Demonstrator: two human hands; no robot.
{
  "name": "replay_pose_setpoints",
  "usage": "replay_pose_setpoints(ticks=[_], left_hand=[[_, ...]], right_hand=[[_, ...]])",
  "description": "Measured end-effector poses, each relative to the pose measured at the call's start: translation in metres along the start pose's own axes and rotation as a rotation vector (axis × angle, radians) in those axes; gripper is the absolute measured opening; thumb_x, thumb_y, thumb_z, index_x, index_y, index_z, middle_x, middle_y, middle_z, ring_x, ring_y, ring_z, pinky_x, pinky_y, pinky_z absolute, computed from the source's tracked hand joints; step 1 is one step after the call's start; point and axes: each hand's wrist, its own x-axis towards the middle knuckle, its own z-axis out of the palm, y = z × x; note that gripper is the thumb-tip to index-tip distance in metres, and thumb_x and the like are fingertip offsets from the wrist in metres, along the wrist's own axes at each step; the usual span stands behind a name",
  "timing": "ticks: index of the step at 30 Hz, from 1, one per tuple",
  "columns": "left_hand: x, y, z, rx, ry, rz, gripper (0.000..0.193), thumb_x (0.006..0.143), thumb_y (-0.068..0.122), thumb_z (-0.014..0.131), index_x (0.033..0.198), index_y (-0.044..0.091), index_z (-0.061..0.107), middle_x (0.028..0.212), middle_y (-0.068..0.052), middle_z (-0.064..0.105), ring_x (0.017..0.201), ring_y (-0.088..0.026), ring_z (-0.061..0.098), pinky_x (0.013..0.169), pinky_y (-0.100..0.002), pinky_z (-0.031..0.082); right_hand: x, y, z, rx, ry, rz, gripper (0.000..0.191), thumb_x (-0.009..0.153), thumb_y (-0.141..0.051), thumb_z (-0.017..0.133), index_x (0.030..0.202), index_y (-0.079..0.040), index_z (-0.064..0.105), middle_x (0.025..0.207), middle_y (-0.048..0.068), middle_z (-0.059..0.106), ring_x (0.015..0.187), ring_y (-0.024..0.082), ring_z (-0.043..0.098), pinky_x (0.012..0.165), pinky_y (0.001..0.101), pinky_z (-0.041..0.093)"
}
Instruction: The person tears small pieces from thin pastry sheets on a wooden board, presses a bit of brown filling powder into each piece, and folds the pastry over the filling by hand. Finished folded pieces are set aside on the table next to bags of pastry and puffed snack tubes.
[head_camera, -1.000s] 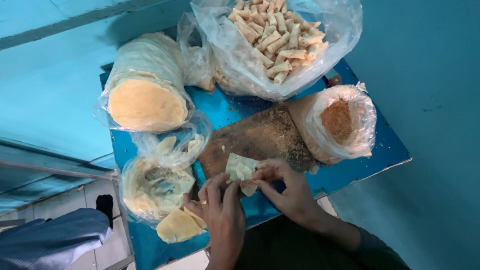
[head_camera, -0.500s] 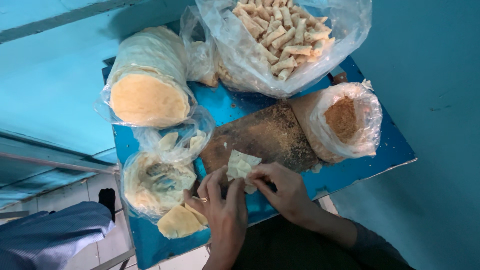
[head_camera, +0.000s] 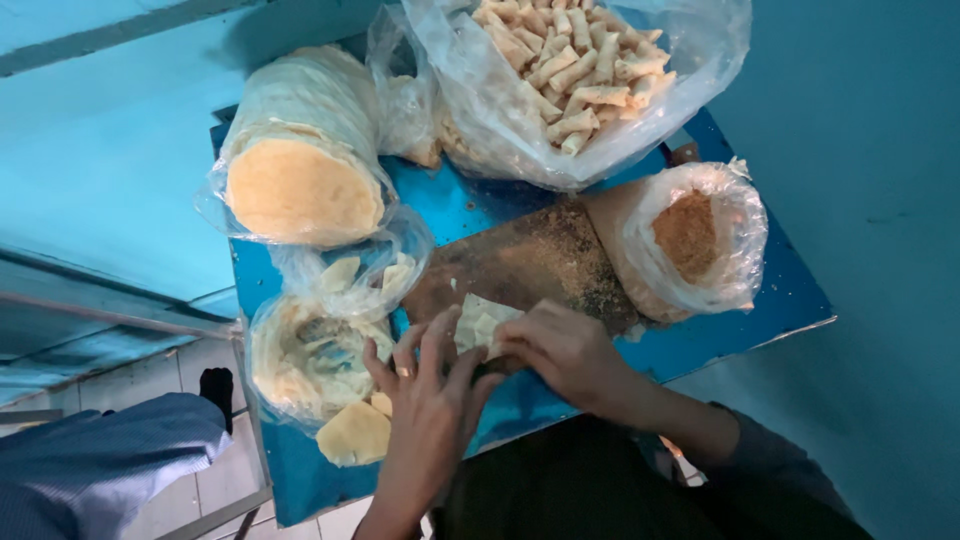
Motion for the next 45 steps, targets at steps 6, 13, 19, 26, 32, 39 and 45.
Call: replay_pose_setpoints(ticks=[6,13,19,26,32,39,45], left_hand=[[0.013,0.006,0.012,-0.058,0.053,-0.149,0.013,0.089,0.016,0.069,0.099,0.007,0.068,0.134,-0.014,0.052,0.127,-0.037,0.045,0.109,-0.072,0.018],[0.012,0.002,0.008,-0.002,0.102,-0.084,0.008,0.084,0.018,0.072,0.090,0.012,0.071,0.143,-0.017,0.049,0.131,-0.041,0.042,0.108,-0.076,0.015],[0.021,0.002,0.006,0.085,0.052,-0.009,0.015,0.085,0.015,0.069,0.097,0.007,0.069,0.145,-0.014,0.049,0.134,-0.036,0.043,0.112,-0.075,0.016],[0.036,-0.004,0.006,-0.014,-0.028,-0.046,0.019,0.084,0.013,0.067,0.099,0.001,0.069,0.127,-0.019,0.051,0.125,-0.042,0.042,0.109,-0.072,0.017],[0.041,-0.003,0.009,-0.066,0.040,-0.127,0.019,0.079,0.014,0.071,0.094,0.002,0.070,0.126,-0.019,0.053,0.121,-0.041,0.043,0.106,-0.064,0.025],[0.031,-0.006,0.014,-0.089,0.152,-0.019,0.011,0.079,0.012,0.073,0.089,0.007,0.075,0.136,-0.021,0.052,0.123,-0.041,0.045,0.108,-0.063,0.023],[0.028,-0.010,0.028,-0.049,0.118,-0.038,0.012,0.081,0.011,0.070,0.091,0.008,0.075,0.134,-0.019,0.053,0.125,-0.040,0.045,0.110,-0.063,0.023]], right_hand=[[0.004,0.002,0.004,-0.086,0.027,-0.054,0.010,0.088,-0.015,0.074,0.095,-0.011,0.068,0.094,0.004,0.070,0.090,0.026,0.066,0.077,0.0393,0.053],[0.004,0.004,0.000,-0.207,0.037,-0.208,0.018,0.083,-0.023,0.077,0.095,-0.012,0.072,0.099,0.005,0.064,0.095,0.028,0.060,0.081,0.0413,0.050],[0.020,0.013,-0.005,-0.108,-0.040,-0.058,0.011,0.085,-0.023,0.078,0.088,-0.014,0.073,0.101,0.005,0.060,0.099,0.028,0.058,0.085,0.0432,0.043],[0.024,0.013,-0.003,-0.092,-0.011,0.001,0.012,0.082,-0.020,0.078,0.092,-0.016,0.074,0.107,0.008,0.053,0.097,0.027,0.053,0.086,0.0429,0.040],[0.017,0.014,0.000,-0.203,0.050,-0.157,0.018,0.084,-0.027,0.081,0.098,-0.017,0.075,0.112,0.004,0.055,0.101,0.026,0.053,0.086,0.0437,0.038],[0.024,0.020,0.005,-0.195,0.020,-0.022,0.012,0.081,-0.028,0.082,0.087,-0.019,0.076,0.111,0.006,0.055,0.106,0.027,0.053,0.087,0.0444,0.037],[0.019,0.018,0.005,-0.146,0.085,-0.006,0.019,0.081,-0.034,0.081,0.094,-0.020,0.078,0.121,0.010,0.052,0.106,0.030,0.050,0.091,0.0442,0.040]])
